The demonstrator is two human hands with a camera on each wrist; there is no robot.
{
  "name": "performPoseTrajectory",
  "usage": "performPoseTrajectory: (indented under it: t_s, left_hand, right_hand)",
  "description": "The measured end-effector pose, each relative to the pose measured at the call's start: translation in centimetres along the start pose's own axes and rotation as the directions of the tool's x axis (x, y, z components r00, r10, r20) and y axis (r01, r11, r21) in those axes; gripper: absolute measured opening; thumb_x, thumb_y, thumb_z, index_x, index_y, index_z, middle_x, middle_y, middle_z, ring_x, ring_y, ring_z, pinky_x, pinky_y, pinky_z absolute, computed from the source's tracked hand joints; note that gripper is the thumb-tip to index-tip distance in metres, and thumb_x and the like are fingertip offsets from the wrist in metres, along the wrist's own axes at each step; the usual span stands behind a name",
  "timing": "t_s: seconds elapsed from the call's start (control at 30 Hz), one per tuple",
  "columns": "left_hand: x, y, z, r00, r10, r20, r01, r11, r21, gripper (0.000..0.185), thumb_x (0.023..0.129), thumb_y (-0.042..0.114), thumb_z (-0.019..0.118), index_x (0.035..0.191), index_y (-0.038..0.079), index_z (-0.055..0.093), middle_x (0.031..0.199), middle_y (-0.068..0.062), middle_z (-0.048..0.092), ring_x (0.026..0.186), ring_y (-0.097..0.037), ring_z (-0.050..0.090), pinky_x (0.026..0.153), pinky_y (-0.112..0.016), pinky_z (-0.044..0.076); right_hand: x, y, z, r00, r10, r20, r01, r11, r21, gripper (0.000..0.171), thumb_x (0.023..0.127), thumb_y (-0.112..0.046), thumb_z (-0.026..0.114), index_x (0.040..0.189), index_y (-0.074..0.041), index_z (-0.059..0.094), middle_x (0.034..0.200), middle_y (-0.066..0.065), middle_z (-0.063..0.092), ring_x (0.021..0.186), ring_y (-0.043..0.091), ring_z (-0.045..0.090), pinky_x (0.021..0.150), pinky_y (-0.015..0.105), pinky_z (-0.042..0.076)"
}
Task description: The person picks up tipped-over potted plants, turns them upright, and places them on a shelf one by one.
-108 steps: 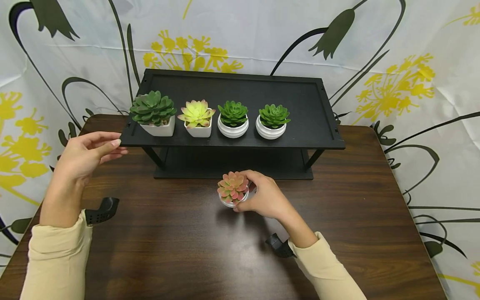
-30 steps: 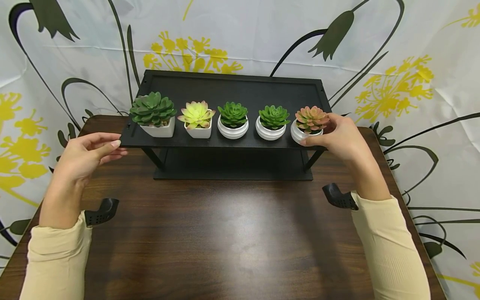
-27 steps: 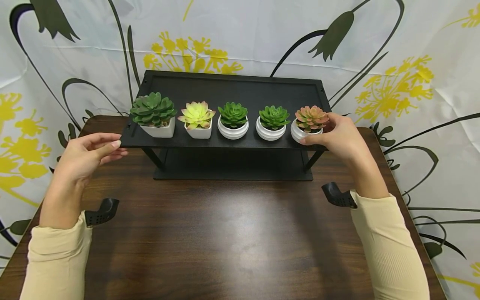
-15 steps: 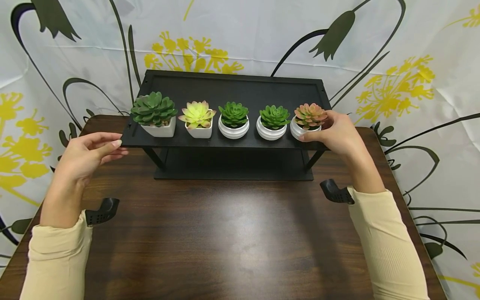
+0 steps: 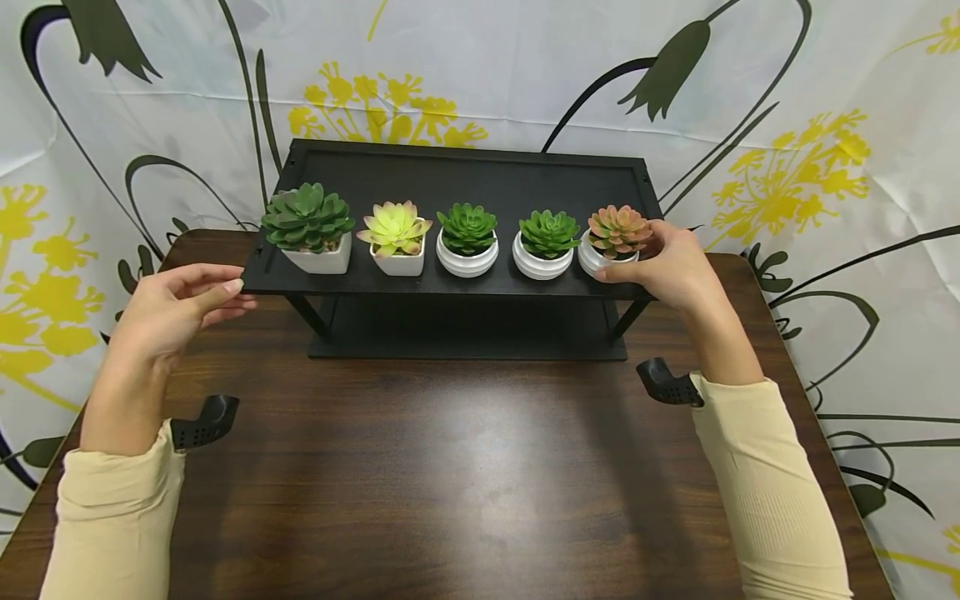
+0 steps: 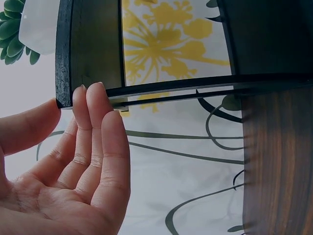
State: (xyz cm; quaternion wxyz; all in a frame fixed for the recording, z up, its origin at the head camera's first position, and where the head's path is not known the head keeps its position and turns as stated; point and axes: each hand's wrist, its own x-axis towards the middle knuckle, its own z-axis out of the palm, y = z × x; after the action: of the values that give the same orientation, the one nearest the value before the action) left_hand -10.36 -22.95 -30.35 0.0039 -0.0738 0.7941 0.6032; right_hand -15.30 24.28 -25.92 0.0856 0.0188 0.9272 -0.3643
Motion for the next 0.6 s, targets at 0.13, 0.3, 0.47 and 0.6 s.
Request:
performPoseTrajectory:
  t_s: [0.13,0.3,0.47,0.6]
  left_hand:
    - [0.1,-0.2,-0.1,1.0,0.002,-0.001,-0.002,1.0,-0.006,0.013,0.09,0.006,0.056,0.102,0.001,0.056,0.071,0.011,0.065,0.066,-0.002,0.064,0.063,-0.014,0.053]
    - [0.1,-0.2,0.0,1.0,0.005,0.002,-0.005,0.999,-0.032,0.011,0.09,0.005,0.056,0.101,0.002,0.057,0.069,0.013,0.064,0.066,-0.001,0.064,0.063,-0.014,0.052]
    - [0.5,-0.9,-0.2,1.0,-0.007,-0.006,0.007,0.999,-0.043,0.012,0.09,0.006,0.057,0.101,0.002,0.058,0.072,0.01,0.066,0.067,-0.004,0.065,0.064,-0.015,0.053]
    - [3.8,-6.4,-1.7,1.0,0.01,-0.016,-0.01,0.999,-0.031,0.03,0.086,0.016,0.064,0.111,-0.001,0.059,0.081,-0.001,0.069,0.074,-0.013,0.067,0.066,-0.022,0.055]
  right_hand:
    - [-0.1,0.1,0.0,1.0,-0.019,0.007,0.019,1.0,0.017,0.061,0.074,-0.034,0.076,0.119,-0.003,0.049,0.095,0.0,0.057,0.087,0.016,0.048,0.067,0.031,0.043]
    - [-0.2,0.2,0.1,1.0,-0.024,0.011,0.024,1.0,0.011,0.062,0.076,-0.034,0.075,0.12,-0.002,0.048,0.102,0.005,0.053,0.088,0.018,0.046,0.064,0.03,0.042]
    - [-0.5,0.4,0.3,1.0,-0.023,-0.004,0.023,1.0,0.001,0.061,0.076,-0.037,0.074,0.119,-0.003,0.048,0.102,0.007,0.052,0.087,0.018,0.044,0.061,0.029,0.04]
    - [-0.8,0.5,0.2,1.0,-0.005,-0.004,0.005,1.0,0.006,0.064,0.077,-0.039,0.072,0.123,-0.003,0.046,0.11,0.011,0.051,0.094,0.02,0.046,0.069,0.031,0.042]
